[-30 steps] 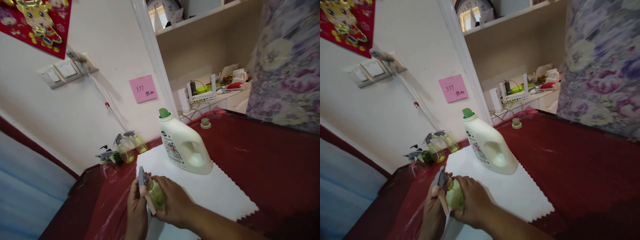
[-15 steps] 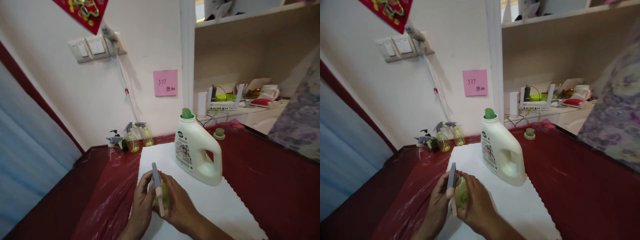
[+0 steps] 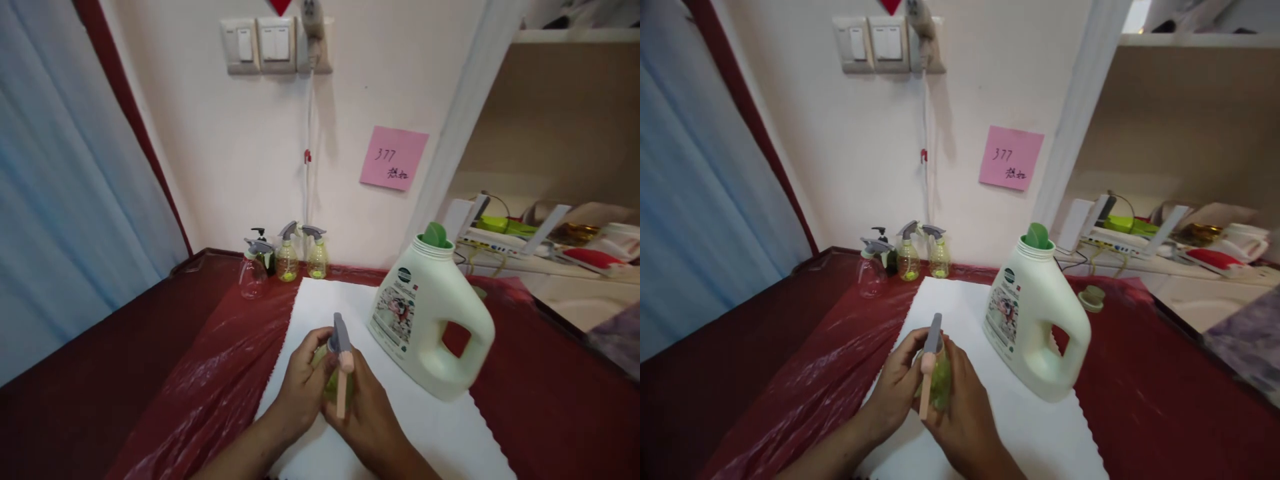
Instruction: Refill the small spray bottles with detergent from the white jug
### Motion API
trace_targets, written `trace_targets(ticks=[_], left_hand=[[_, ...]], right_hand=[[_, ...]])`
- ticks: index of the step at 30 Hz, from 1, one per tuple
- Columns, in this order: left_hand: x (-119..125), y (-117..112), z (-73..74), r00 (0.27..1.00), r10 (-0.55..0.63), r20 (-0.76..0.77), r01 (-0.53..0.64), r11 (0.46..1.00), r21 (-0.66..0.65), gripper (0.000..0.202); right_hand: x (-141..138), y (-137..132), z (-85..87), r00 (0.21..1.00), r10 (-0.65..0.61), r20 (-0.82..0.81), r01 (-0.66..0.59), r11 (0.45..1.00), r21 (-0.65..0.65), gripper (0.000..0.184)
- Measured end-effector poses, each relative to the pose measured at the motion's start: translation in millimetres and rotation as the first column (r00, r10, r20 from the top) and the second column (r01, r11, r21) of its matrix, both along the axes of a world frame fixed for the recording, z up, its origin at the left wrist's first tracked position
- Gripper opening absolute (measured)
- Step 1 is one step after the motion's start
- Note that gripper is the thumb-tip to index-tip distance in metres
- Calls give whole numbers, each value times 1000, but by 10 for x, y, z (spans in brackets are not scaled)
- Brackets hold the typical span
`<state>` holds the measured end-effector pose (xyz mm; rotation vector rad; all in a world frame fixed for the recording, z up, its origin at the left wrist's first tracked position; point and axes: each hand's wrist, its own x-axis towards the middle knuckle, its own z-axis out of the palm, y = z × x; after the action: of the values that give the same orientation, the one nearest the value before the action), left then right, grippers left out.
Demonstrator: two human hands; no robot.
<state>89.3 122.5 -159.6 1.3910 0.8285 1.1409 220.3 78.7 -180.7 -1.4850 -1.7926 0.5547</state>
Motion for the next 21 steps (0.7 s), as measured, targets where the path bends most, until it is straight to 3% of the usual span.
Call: trace_targets(ticks=[5, 9, 12, 16, 21], left_hand=[[12, -4, -55, 1000, -2, -14, 3, 997, 75, 28], [7, -20, -28, 999, 42, -23, -39, 994, 104, 25], [7, -27, -22, 998, 57, -13, -55, 992, 113, 26], [6, -22, -51, 999, 40, 3, -40, 990, 135, 25], [-14, -36, -79, 999, 28, -18, -24, 981, 195, 32]], right_hand=[[332, -27, 99, 996, 63, -63, -66, 997, -38, 91], [561, -89, 491, 995, 0, 100, -14, 991, 136, 70], [567, -70, 800, 947, 61, 317, -164, 936, 311, 61], [525, 101, 1028, 788, 240, 567, -467, 833, 297, 65], [498, 300, 1139, 754, 296, 587, -523, 811, 263, 51]])
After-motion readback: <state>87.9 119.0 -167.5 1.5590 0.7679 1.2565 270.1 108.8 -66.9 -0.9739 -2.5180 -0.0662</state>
